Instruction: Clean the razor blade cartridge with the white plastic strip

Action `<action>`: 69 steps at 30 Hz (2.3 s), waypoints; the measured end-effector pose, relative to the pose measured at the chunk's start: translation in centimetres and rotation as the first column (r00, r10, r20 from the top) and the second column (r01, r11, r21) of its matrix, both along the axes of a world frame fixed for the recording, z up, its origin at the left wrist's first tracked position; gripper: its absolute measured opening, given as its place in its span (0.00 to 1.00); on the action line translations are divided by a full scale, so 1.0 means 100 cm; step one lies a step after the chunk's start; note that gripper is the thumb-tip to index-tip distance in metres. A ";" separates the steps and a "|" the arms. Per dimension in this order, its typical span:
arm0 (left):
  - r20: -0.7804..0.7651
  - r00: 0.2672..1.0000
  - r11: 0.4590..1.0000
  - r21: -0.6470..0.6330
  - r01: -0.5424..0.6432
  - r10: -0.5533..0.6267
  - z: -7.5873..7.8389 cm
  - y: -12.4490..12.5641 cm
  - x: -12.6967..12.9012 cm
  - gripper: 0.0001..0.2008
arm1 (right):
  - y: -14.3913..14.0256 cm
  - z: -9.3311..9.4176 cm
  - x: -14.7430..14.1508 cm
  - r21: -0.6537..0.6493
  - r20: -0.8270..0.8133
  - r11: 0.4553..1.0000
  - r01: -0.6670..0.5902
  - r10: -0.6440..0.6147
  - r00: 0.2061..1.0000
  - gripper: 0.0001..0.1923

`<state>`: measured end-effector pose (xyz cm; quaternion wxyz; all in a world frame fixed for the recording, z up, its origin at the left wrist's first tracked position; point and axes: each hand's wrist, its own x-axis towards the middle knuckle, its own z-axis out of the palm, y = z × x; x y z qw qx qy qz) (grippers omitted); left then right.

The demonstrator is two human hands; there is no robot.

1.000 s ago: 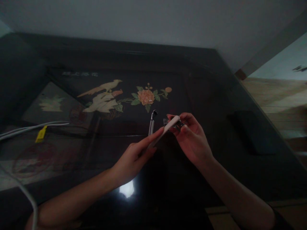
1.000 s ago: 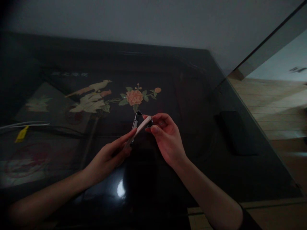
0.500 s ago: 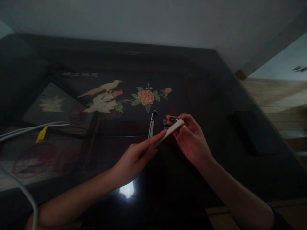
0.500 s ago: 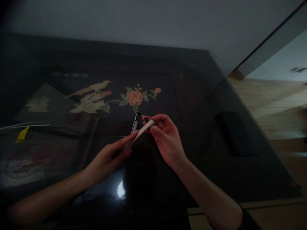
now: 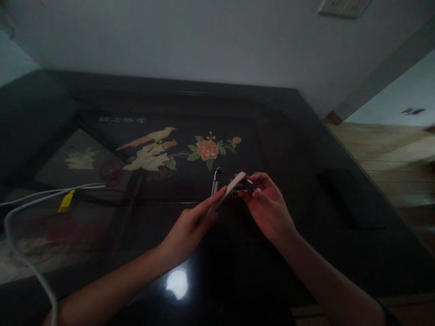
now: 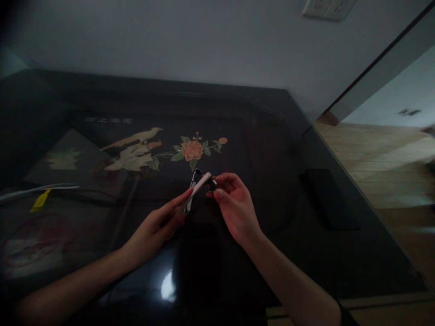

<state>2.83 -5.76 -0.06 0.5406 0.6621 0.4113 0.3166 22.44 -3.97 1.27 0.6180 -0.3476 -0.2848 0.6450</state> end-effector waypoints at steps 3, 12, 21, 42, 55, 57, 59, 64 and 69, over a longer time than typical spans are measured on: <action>-0.001 0.998 0.998 0.020 0.059 -0.059 -0.001 -0.001 0.000 0.27 | 0.000 0.001 0.000 0.005 0.015 1.000 0.000 0.000 1.000 0.14; -0.024 0.985 0.984 0.049 0.171 -0.170 0.001 -0.006 0.000 0.27 | -0.001 0.004 -0.003 0.004 0.007 1.000 -0.018 0.018 1.000 0.15; -0.036 0.995 0.995 0.033 0.093 -0.091 0.001 -0.003 0.000 0.26 | 0.001 -0.004 -0.002 0.033 0.021 0.999 -0.030 0.029 0.999 0.13; -0.045 0.999 1.000 -0.021 0.014 -0.015 0.000 0.000 -0.001 0.27 | 0.001 -0.001 0.000 0.006 0.032 1.000 0.008 -0.008 0.999 0.16; 0.004 0.986 0.984 0.064 0.166 -0.166 0.002 -0.008 -0.001 0.28 | 0.001 0.001 -0.001 0.018 0.050 1.000 0.003 -0.004 0.999 0.18; -0.002 0.986 0.985 0.047 0.166 -0.166 0.002 -0.007 -0.002 0.27 | 0.001 0.000 -0.001 0.025 0.054 1.000 -0.001 0.000 0.999 0.18; -0.001 0.988 0.987 0.033 0.157 -0.157 0.001 -0.007 -0.001 0.27 | 0.001 -0.001 0.000 0.024 0.061 1.000 -0.013 0.011 0.998 0.17; -0.001 0.994 0.993 0.026 0.112 -0.112 0.001 -0.004 0.000 0.26 | 0.001 -0.004 0.000 0.005 0.048 1.000 -0.028 0.028 0.998 0.16; -0.062 0.998 0.999 -0.030 0.014 -0.016 0.002 0.003 -0.001 0.26 | 0.001 -0.003 -0.001 -0.003 0.036 1.000 -0.001 0.001 0.999 0.18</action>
